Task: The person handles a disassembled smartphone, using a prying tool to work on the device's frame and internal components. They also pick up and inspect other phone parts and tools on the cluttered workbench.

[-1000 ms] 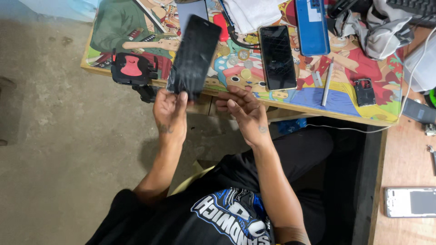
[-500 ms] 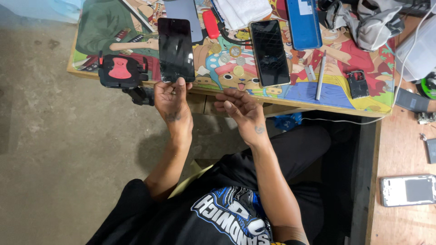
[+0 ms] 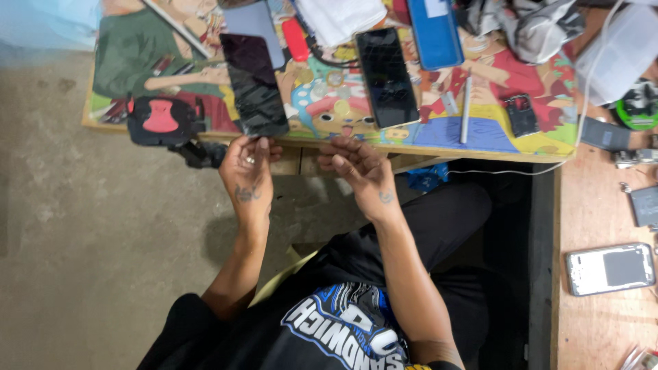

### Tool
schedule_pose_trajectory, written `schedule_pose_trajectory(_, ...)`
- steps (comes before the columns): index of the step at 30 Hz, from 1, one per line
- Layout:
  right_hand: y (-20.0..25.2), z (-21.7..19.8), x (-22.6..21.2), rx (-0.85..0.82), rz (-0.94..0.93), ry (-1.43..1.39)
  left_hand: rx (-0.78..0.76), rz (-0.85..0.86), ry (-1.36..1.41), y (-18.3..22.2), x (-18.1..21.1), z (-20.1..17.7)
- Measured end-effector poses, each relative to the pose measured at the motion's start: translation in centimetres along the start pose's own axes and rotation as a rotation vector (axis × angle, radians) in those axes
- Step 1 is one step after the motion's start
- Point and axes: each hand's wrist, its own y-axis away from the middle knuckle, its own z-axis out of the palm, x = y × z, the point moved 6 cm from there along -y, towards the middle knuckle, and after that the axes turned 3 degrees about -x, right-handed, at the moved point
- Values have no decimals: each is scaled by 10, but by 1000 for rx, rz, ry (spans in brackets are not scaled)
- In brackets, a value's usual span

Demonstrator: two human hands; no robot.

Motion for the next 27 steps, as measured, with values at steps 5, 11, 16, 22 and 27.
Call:
schedule_pose_trajectory(5,3,-6,1,15,-17,-12,57,-26,4,3,-6,-2)
schedule_pose_trajectory(11,15,-24,-7,81,-74,-8,-129,56,-41,46,2,22)
schedule_pose_trajectory(16,46,-57,-20,211,-172,23,-672,-59,231,78,-3,96)
schedule_pose_trajectory(22,130,-122,-34,520,-284,-94,-1081,-191,218,128,-7,202)
schedule_pose_trajectory(27,226,-184,-38,745,-511,-116,-1309,-91,113,196,1,280)
